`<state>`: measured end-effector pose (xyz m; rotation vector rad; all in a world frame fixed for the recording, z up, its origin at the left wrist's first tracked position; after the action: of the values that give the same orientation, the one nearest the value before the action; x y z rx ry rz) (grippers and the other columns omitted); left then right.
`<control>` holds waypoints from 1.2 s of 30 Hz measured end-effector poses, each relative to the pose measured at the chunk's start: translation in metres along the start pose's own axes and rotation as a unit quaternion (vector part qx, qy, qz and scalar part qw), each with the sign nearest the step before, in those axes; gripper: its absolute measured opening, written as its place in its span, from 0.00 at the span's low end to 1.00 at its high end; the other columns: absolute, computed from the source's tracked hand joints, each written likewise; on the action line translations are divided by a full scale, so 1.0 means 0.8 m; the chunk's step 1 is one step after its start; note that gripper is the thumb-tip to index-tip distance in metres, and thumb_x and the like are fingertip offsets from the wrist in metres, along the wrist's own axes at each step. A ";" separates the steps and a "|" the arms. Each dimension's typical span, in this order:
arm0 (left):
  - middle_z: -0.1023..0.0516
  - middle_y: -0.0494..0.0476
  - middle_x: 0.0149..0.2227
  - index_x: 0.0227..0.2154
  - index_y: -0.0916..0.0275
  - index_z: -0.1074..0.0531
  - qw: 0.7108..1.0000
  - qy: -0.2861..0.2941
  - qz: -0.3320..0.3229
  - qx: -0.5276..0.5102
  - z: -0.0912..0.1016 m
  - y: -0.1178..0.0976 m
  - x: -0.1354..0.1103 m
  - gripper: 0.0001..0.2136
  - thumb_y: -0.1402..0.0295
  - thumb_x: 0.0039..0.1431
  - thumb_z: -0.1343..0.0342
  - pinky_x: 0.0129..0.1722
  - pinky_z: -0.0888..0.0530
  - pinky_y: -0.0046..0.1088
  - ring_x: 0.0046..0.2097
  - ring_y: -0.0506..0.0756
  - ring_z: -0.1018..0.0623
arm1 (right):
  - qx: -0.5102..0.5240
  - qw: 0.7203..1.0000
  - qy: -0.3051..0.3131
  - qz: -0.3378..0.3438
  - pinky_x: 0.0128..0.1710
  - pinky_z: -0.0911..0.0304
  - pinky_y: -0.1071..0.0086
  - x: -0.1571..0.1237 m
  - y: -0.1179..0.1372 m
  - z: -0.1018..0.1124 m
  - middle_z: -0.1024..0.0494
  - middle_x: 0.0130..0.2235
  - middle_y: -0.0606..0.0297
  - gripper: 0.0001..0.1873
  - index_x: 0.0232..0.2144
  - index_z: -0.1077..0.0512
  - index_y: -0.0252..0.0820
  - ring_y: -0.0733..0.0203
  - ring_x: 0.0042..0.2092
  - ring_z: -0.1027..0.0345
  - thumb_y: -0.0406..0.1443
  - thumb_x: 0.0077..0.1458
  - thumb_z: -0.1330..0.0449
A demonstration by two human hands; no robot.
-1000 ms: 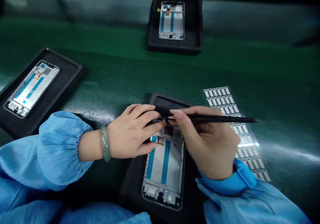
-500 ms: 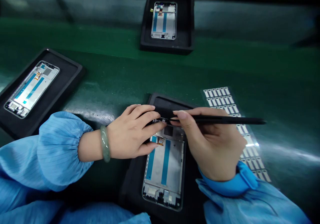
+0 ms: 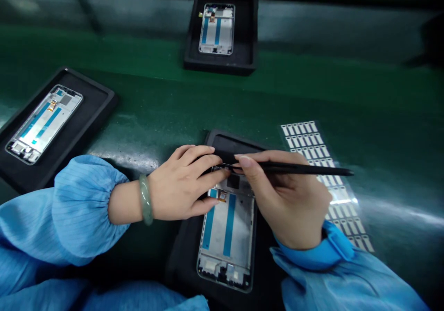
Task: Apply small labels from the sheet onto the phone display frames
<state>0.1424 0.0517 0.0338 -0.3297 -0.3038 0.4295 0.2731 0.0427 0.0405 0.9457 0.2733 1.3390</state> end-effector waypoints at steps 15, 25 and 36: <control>0.28 0.66 0.53 0.54 0.66 0.31 1.000 -0.005 -0.002 -0.003 0.001 0.000 0.001 0.20 0.62 0.63 0.48 0.56 0.33 0.51 0.61 0.68 0.35 | -0.002 0.999 0.038 0.027 0.33 0.28 0.66 0.007 0.012 -0.007 0.19 0.37 0.67 0.05 0.36 0.27 0.48 0.61 0.35 0.23 0.40 0.57 0.38; 0.29 0.66 0.54 0.54 0.64 0.32 1.000 -0.004 -0.017 -0.007 -0.005 0.008 -0.005 0.21 0.57 0.64 0.51 0.57 0.34 0.52 0.61 0.67 0.36 | -0.124 0.990 -0.017 0.060 0.44 0.32 0.56 0.020 -0.005 0.038 0.23 0.45 0.57 0.15 0.41 0.31 0.43 0.53 0.47 0.27 0.43 0.65 0.54; 0.34 0.64 0.58 0.58 0.57 0.36 0.995 -0.082 -0.051 0.008 0.012 0.013 -0.001 0.18 0.60 0.69 0.56 0.62 0.38 0.50 0.62 0.64 0.36 | -0.337 0.935 0.094 0.053 0.34 0.37 0.66 0.048 -0.077 0.049 0.20 0.44 0.57 0.20 0.44 0.25 0.44 0.53 0.42 0.26 0.48 0.62 0.49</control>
<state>0.1350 0.0626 0.0383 -0.2631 -0.4752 0.3597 0.3519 0.0650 0.0339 0.2568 -0.1011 1.4819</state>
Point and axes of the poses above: each hand's wrist, its own x-axis towards the middle knuckle, its own z-axis out of the back of the hand, y = z × x, the point moved 10 cm from there along x, towards the middle knuckle
